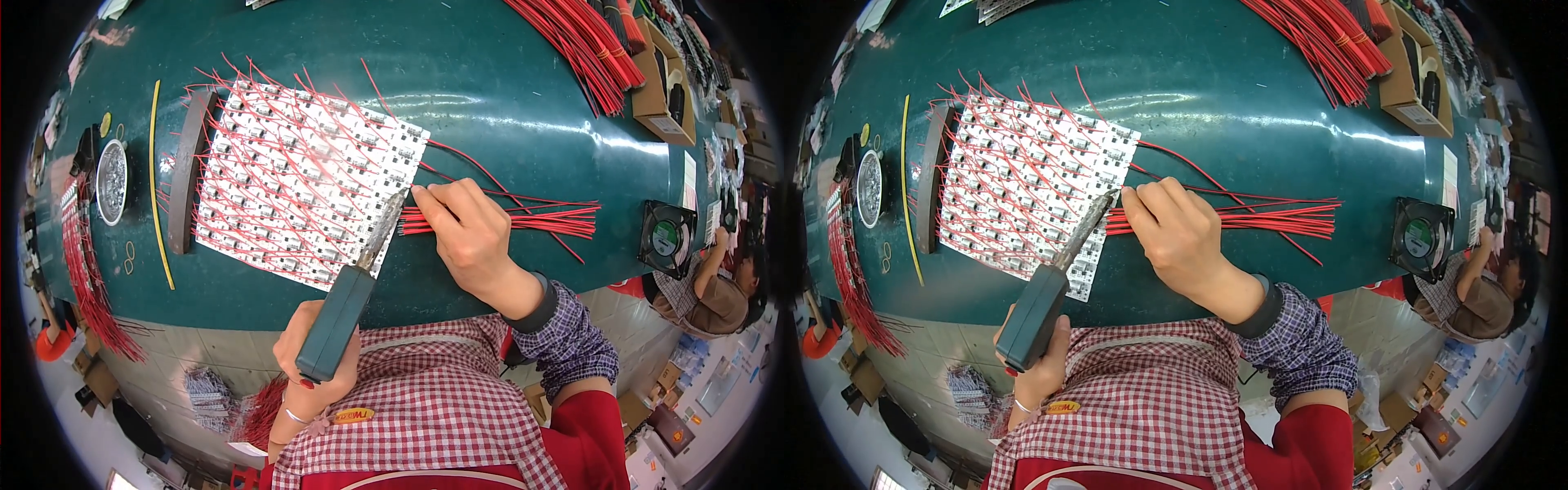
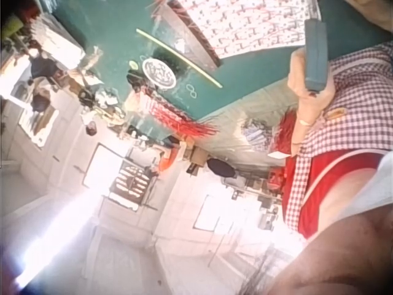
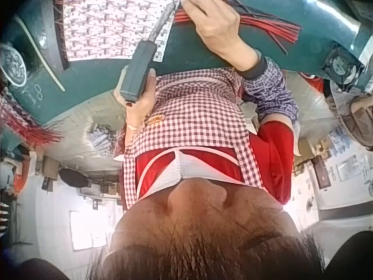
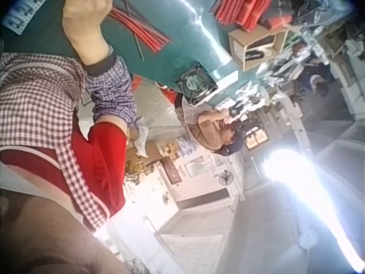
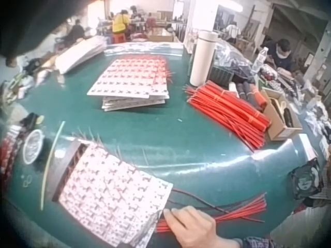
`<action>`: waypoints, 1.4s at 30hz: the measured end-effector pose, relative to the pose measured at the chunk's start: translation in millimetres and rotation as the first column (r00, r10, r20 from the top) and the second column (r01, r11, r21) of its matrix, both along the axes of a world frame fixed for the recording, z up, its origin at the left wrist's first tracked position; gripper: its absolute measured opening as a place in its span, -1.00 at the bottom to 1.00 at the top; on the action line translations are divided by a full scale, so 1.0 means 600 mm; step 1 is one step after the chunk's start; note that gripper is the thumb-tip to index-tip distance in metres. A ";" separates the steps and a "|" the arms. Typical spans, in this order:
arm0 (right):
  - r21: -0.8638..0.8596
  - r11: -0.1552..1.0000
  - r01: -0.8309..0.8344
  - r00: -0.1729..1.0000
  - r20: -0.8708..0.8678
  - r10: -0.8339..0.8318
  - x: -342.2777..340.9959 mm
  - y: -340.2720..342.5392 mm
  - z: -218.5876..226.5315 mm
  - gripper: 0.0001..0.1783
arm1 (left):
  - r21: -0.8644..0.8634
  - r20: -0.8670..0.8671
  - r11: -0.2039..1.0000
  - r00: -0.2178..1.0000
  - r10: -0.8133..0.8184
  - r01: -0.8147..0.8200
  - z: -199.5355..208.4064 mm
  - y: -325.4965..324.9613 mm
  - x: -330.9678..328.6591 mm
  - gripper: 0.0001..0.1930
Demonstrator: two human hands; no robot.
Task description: The person solders wires onto a circuit board with a soldering tool, sets the finished board aside, places a guide stick onto a new circuit board, and solders wires onto it.
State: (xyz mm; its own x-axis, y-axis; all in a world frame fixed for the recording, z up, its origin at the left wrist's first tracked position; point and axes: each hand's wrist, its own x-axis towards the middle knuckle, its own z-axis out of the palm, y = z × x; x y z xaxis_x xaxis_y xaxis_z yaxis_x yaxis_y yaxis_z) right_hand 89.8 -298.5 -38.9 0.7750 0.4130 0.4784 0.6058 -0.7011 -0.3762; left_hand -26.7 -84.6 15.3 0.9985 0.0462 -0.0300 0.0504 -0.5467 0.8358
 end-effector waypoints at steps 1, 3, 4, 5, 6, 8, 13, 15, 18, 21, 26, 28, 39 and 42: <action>0.008 1.000 0.000 1.000 0.007 0.000 0.001 0.000 0.000 -0.60 | -0.020 0.010 1.000 1.000 -0.002 0.002 -0.003 0.002 -0.003 -0.81; 0.008 1.000 -0.004 1.000 0.001 0.004 0.001 -0.001 0.001 -0.60 | 0.000 0.018 1.000 1.000 -0.016 0.016 -0.013 0.005 -0.011 -0.80; 0.012 1.000 -0.008 1.000 -0.001 0.008 0.001 -0.001 0.001 -0.60 | -0.017 0.017 1.000 1.000 -0.017 0.018 -0.018 0.007 -0.015 -0.80; 0.009 1.000 -0.007 1.000 -0.002 0.007 0.001 -0.002 0.001 -0.60 | -0.036 -0.006 0.999 1.000 -0.001 0.001 -0.023 0.007 -0.020 -0.79; 0.009 1.000 -0.006 1.000 -0.002 0.006 0.000 -0.002 0.000 -0.61 | -0.031 0.019 1.000 1.000 0.000 0.001 -0.027 0.009 -0.025 -0.78; 0.009 1.000 -0.006 1.000 -0.002 0.006 -0.001 -0.002 -0.001 -0.61 | -0.059 -0.029 0.997 0.999 0.039 -0.041 -0.031 0.011 -0.033 -0.77; 0.021 1.000 -0.010 1.000 0.016 0.009 0.002 -0.001 -0.001 -0.59 | -0.052 -0.032 0.997 0.998 0.052 -0.054 -0.033 0.012 -0.038 -0.75; 0.044 0.999 -0.015 0.999 0.040 0.013 -0.001 -0.004 0.008 -0.55 | -0.022 0.028 0.998 0.998 0.059 -0.059 -0.030 0.013 -0.035 -0.75; 0.068 0.997 -0.022 1.000 0.009 0.021 -0.019 -0.007 0.024 -0.44 | 0.046 0.060 0.996 0.995 0.074 -0.077 -0.023 0.017 -0.032 -0.75; 0.051 0.999 0.015 0.997 -0.081 -0.010 -0.032 0.002 0.024 -0.33 | 0.028 0.059 0.995 0.994 0.095 -0.096 -0.020 0.019 -0.029 -0.74; -0.044 0.998 0.049 0.992 -0.117 -0.054 -0.040 0.012 0.007 -0.28 | 0.021 0.083 0.997 0.994 0.075 -0.077 -0.028 0.022 -0.035 -0.74; -0.033 0.999 0.036 0.992 -0.119 -0.040 -0.041 0.009 0.004 -0.30 | 0.019 0.095 0.997 0.993 0.077 -0.079 -0.031 0.023 -0.040 -0.73; 0.064 0.997 0.035 0.996 -0.086 -0.029 -0.038 0.013 0.000 -0.41 | 0.035 0.066 0.998 0.997 0.041 -0.044 -0.041 0.029 -0.054 -0.70; 0.052 0.999 0.006 0.999 -0.038 -0.004 -0.036 0.013 0.002 -0.44 | 0.026 0.043 0.999 0.998 0.043 -0.044 -0.043 0.029 -0.061 -0.71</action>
State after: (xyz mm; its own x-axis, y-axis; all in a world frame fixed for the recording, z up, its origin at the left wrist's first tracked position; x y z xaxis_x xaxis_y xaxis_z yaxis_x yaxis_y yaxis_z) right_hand 68.3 -290.4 -37.8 0.7952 0.3839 0.4693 0.5866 -0.6829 -0.4354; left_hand -63.0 -67.0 -10.3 0.9959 0.0896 0.0145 0.0390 -0.5670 0.8228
